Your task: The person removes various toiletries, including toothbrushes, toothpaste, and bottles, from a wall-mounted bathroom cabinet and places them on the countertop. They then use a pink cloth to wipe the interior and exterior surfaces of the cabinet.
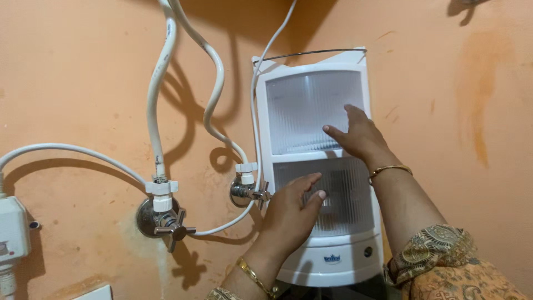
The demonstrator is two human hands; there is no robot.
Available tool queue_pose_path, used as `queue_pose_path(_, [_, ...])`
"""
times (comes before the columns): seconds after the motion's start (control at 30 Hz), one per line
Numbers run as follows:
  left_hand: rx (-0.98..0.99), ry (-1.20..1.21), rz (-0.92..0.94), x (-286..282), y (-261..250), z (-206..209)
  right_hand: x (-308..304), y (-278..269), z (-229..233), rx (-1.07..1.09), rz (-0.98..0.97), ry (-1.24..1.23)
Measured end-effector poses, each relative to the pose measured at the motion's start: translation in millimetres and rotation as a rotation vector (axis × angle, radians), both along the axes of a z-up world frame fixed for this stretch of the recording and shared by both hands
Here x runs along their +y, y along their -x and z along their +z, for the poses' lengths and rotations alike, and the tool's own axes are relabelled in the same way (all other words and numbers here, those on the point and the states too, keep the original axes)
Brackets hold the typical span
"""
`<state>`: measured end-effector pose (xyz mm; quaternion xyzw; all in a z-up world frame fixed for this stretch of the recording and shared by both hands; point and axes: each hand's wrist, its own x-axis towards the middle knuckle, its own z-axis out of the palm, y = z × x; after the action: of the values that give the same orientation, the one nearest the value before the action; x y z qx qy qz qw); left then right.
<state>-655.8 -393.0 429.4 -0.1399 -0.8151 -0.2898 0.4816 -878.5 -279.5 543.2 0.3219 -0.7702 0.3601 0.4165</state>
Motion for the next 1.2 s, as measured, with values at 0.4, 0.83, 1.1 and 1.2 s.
queue_pose_path(0.4, [0.197,0.256,0.42,-4.6,74.2,2.2,35.0,-36.5,-18.2,0.358,0.188,0.092])
queue_pose_path(0.83, [0.45,-0.041,0.51,-16.6,111.6,23.7,53.1,-34.5,-34.5,0.113,1.027,-0.008])
queue_pose_path(1.1, [0.546,-0.279,0.478,-51.0,86.8,24.1,23.1,-10.7,-10.7,0.097,0.642,-0.028])
queue_pose_path(1.2, [0.473,-0.409,0.408,-55.8,80.7,24.3,16.2,21.6,4.5,-0.053,0.228,-0.051])
